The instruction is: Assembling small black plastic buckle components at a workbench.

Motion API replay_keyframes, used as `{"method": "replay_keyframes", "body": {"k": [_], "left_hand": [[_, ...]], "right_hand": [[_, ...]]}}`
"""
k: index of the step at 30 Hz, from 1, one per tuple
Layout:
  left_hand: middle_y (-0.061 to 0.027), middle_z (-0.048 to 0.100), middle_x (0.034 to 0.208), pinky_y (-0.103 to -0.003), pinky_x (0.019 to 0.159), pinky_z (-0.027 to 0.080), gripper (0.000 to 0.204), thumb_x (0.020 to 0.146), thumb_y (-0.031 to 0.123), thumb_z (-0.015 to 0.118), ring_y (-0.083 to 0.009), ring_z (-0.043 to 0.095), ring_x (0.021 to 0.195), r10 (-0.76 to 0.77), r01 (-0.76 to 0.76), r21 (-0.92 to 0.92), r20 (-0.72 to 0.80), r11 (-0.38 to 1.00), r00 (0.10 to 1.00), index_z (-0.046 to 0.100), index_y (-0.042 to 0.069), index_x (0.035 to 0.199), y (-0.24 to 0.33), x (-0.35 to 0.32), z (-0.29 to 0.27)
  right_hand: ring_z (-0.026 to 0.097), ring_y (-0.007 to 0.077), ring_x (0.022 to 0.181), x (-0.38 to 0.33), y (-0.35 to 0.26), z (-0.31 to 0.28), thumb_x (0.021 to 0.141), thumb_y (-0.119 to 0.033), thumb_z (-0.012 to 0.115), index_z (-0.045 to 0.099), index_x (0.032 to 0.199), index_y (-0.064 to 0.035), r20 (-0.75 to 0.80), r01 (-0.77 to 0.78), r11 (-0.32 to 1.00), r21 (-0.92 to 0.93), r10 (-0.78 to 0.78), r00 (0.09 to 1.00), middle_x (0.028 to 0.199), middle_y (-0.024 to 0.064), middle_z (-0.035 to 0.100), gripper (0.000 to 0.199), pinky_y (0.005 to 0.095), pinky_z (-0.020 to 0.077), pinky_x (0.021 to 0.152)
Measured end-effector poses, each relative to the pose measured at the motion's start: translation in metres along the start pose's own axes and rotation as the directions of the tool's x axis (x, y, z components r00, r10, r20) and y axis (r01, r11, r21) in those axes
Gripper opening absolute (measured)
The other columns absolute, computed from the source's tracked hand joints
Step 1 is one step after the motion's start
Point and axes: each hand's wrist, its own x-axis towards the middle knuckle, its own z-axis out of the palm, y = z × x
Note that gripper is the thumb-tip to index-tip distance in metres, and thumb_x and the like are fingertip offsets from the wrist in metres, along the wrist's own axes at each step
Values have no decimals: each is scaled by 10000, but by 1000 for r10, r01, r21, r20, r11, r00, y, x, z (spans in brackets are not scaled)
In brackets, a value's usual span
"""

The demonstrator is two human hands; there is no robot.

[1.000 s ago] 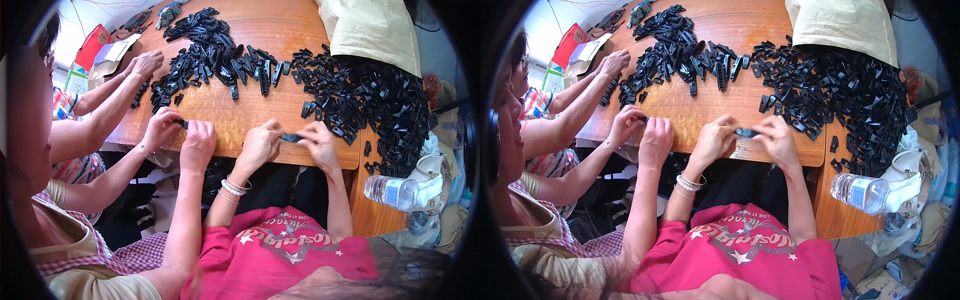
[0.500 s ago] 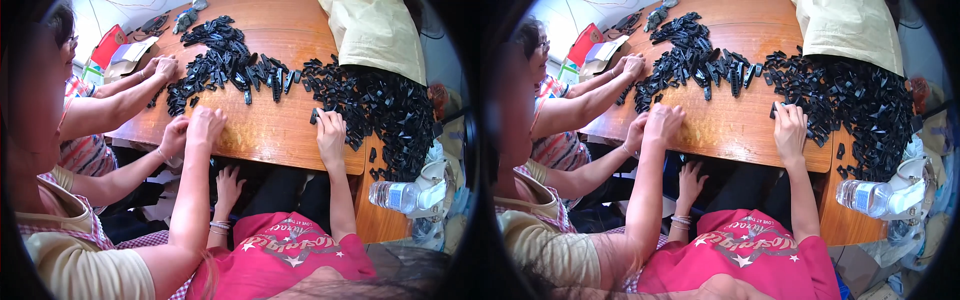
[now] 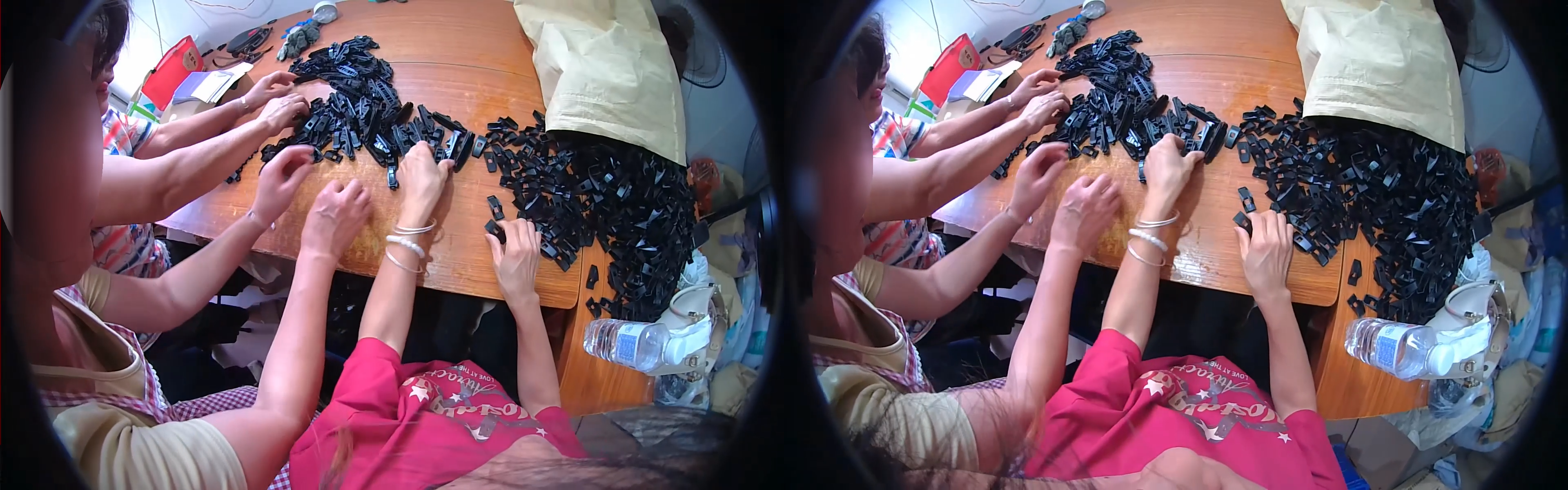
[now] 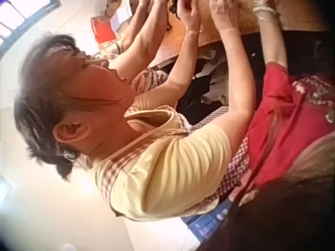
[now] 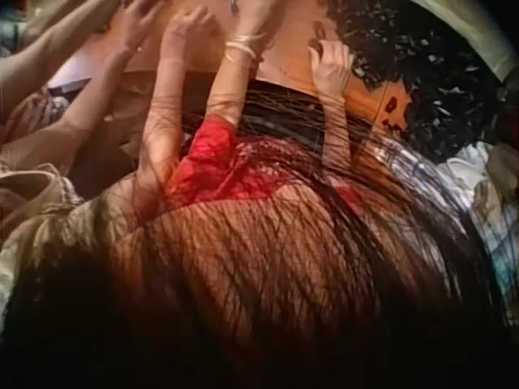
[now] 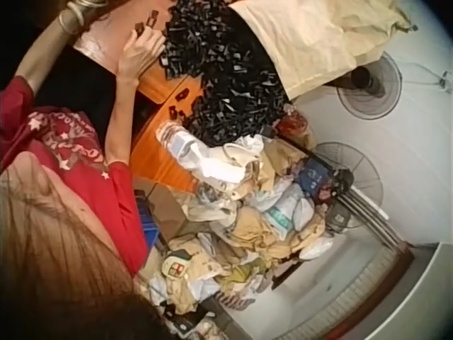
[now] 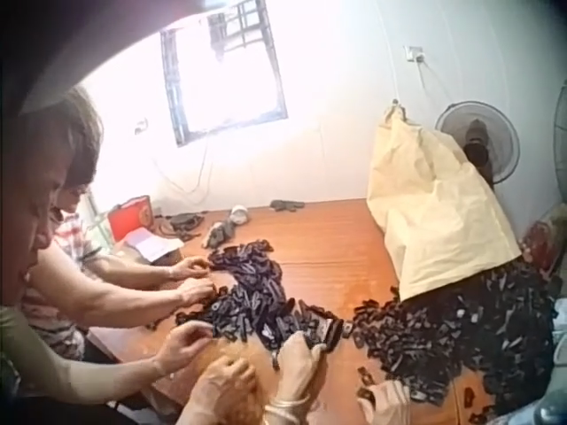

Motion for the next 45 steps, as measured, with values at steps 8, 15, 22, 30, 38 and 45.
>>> {"method": "replay_keyframes", "body": {"k": [8, 15, 22, 30, 38, 45], "left_hand": [[-49, 658, 828, -231, 642, 488, 216, 750, 13, 722, -80, 600, 709, 134, 121, -650, 328, 750, 935, 628, -14, 943, -21, -108, -30], [-91, 618, 864, -343, 753, 467, 222, 655, 8, 757, -267, 548, 843, 400, -282, -474, 168, 834, 901, 694, 5, 868, -25, -117, -42], [-117, 622, 892, -354, 753, 472, 231, 680, 27, 761, -278, 563, 869, 425, -271, -526, 196, 806, 884, 663, -18, 884, -31, -114, -40], [-10, 609, 759, -223, 681, 455, 193, 915, 153, 631, -55, 552, 709, 7, 272, -694, 370, 667, 929, 625, 0, 797, -27, -79, -63], [-108, 619, 768, -248, 406, 475, 171, 831, 16, 681, -126, 604, 553, -102, 364, -799, 361, 479, 927, 582, -43, 957, -4, 13, 0], [-193, 625, 873, -446, 739, 508, 140, 809, 123, 624, -367, 628, 826, 273, -272, -16, 65, 962, 960, 643, -14, 823, -3, 16, 25]], "right_hand": [[543, 163, 690, -6, -4, -23, 780, 27, 694, 633, 1033, 13, 124, -263, 801, 537, 234, 964, 893, 92, 593, 261, 282, 435, 612], [555, 131, 707, -6, 5, -20, 729, 27, 731, 705, 981, 21, 303, -248, 745, 619, 65, 951, 832, 75, 594, 253, 253, 443, 600], [553, 227, 832, 2, -8, -2, 666, -64, 744, 725, 916, -8, 193, -31, 839, 543, -89, 977, 850, 65, 611, 256, 347, 415, 801], [539, 243, 920, 36, -2, 3, 757, -126, 741, 622, 1153, -21, -26, -23, 999, -33, 22, 999, 964, 83, 585, 427, 376, 413, 788], [616, 201, 765, 16, -19, 0, 788, 53, 674, 617, 1070, 17, 58, -179, 815, 551, 177, 983, 933, 131, 576, 290, 301, 492, 684], [551, 263, 877, -20, -5, -11, 751, -65, 727, 660, 970, -24, 23, -145, 960, 240, 143, 989, 909, 79, 585, 232, 376, 389, 773]]}}
